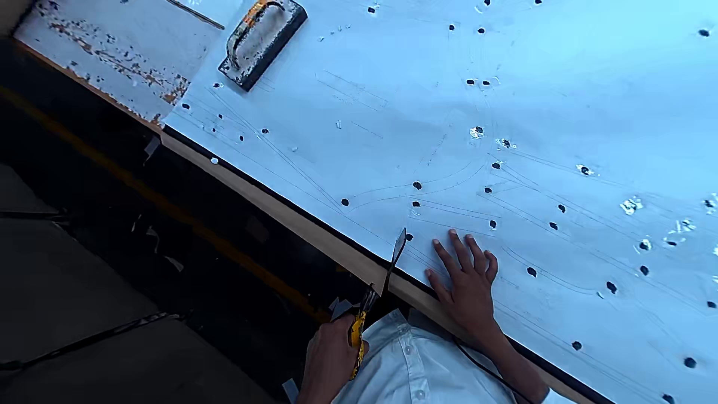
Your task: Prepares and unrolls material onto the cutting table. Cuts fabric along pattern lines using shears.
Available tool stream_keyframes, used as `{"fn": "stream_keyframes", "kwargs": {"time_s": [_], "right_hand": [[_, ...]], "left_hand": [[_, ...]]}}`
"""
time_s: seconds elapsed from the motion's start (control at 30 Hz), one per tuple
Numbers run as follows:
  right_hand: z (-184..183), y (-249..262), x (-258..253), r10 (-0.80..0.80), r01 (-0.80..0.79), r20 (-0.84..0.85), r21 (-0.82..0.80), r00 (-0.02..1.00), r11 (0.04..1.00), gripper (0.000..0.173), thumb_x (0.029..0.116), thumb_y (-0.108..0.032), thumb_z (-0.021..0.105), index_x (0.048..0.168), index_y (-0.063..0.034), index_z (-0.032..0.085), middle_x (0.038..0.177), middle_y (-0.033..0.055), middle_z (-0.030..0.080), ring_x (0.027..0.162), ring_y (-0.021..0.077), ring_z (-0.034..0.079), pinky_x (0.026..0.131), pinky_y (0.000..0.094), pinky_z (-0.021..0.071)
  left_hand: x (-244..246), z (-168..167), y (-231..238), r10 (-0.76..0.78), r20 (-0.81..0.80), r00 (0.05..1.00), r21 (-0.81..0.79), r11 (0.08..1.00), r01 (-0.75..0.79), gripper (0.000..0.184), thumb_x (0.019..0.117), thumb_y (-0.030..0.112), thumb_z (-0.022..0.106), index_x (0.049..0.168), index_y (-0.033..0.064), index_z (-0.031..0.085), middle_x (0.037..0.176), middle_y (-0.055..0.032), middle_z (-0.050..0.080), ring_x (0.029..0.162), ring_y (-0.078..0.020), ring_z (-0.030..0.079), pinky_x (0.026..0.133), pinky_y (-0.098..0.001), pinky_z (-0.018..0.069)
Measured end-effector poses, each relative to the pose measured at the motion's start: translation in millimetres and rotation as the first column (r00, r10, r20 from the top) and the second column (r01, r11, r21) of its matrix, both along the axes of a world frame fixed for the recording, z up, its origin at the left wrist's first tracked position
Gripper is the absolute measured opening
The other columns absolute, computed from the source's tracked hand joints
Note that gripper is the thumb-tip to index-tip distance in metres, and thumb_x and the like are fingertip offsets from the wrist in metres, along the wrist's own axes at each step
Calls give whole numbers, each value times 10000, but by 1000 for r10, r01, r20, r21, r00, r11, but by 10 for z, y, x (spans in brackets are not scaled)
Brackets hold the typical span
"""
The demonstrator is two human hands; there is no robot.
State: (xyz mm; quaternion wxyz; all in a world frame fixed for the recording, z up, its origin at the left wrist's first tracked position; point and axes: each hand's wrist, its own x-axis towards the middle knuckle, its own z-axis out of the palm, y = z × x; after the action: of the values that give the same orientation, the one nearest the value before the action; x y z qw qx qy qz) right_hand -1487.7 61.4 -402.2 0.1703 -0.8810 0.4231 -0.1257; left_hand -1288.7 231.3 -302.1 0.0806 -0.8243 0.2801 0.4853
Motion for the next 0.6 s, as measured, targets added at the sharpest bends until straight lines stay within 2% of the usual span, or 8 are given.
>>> {"fn": "stream_keyframes", "kwargs": {"time_s": [0.6], "right_hand": [[-6,-5,0,3,-3,17,10,1000,1000,564,997,-589,458,1516,-371,498,1660,-21,339,1551,311,231,1172,681,151]], "left_hand": [[47,-90,52,45,-36,998,-53,997,-47,242,888,211,737,1077,59,737,964,-122,731,913,-289,702,855,-498,553]]}}
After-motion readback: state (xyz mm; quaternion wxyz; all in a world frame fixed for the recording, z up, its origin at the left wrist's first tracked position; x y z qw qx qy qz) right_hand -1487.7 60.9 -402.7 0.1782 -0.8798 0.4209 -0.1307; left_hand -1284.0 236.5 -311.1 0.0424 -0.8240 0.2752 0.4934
